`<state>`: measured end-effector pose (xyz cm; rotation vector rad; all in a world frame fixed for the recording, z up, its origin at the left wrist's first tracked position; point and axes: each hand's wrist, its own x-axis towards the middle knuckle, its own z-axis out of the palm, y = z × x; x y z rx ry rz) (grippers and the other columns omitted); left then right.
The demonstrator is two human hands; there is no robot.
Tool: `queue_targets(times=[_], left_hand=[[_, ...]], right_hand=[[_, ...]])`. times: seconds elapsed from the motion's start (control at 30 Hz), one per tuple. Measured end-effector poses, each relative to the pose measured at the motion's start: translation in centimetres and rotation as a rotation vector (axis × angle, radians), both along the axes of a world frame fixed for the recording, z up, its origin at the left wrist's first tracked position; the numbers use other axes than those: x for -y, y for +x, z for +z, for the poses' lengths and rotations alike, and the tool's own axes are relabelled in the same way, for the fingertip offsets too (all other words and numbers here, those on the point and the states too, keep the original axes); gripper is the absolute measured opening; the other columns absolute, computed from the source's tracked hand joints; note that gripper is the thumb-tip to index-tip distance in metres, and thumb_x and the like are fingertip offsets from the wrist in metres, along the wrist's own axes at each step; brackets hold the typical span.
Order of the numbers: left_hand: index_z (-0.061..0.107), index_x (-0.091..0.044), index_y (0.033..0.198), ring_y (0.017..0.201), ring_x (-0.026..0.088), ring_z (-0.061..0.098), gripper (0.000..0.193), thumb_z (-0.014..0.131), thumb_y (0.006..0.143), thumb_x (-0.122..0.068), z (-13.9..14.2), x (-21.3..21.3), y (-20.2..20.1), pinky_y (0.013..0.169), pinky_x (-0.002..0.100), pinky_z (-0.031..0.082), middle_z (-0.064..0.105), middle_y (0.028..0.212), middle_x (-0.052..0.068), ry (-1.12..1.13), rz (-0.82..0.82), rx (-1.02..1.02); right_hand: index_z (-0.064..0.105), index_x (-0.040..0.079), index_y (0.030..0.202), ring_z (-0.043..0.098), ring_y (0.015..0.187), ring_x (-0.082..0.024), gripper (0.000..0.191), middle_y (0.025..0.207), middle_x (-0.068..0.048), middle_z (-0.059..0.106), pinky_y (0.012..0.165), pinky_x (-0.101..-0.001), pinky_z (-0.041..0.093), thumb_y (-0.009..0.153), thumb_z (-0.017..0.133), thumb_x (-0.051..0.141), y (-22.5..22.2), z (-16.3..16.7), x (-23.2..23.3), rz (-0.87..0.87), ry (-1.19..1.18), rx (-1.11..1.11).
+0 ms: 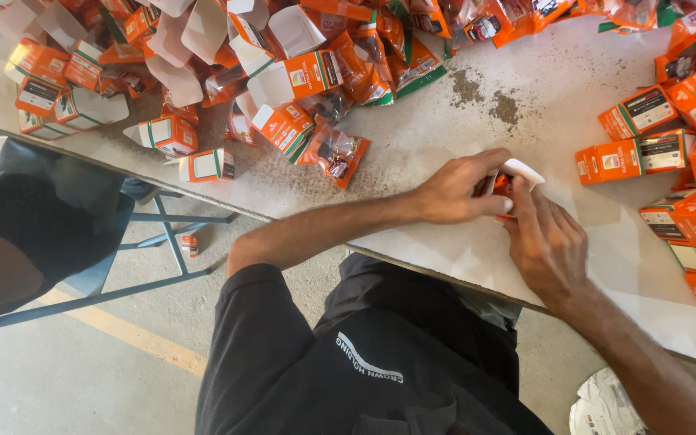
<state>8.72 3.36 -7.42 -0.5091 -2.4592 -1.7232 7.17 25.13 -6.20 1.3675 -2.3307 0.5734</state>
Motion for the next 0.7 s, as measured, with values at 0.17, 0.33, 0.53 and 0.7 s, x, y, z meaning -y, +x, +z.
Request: queue_targets(times=[0.17,0.33,0.53,0.7], left_hand=[[0.067,-0.004,0.121,0.069,0.011,0.065,0.025,0.062,0.103,-0.021,-0.5,1.5,-1.5,0.061,0.027,0.056,0.067,0.094,0.004,0.465,-0.278,0.331],[0.064,-0.003,0.105,0.066,0.009,0.065,0.016,0.068,0.096,-0.015,-1.3,0.8,-2.2,0.051,0.026,0.055,0.065,0.091,0.003,0.333,-0.161,0.343],[0.065,-0.004,0.110,0.074,0.008,0.063,0.021,0.071,0.097,-0.019,-0.5,0.8,-0.7,0.060,0.026,0.055,0.067,0.089,0.002,0.314,-0.095,0.139],[0.069,-0.005,0.107,0.063,0.007,0.065,0.024,0.059,0.104,-0.026,-0.3,2.1,-0.6,0.057,0.024,0.056,0.067,0.083,0.000,0.416,-0.224,0.399]], right_hand=[[0.049,-0.007,0.138,0.071,0.101,-0.042,0.060,0.119,-0.025,0.069,0.086,-0.0477,0.058,0.095,0.082,0.019,-0.7,-2.6,-1.3,-0.024,-0.119,0.070],[0.043,-0.008,0.131,0.070,0.096,-0.040,0.058,0.117,-0.024,0.068,0.081,-0.0467,0.056,0.101,0.082,0.023,-1.2,-4.8,-1.1,-0.036,-0.177,0.135],[0.050,-0.003,0.138,0.070,0.106,-0.041,0.059,0.121,-0.024,0.070,0.091,-0.0486,0.058,0.091,0.083,0.010,-0.4,-2.7,-0.2,0.008,-0.130,0.088],[0.050,-0.001,0.137,0.070,0.103,-0.042,0.062,0.118,-0.025,0.070,0.089,-0.0491,0.057,0.087,0.085,0.007,-0.1,-2.5,-0.1,0.007,-0.157,0.093]])
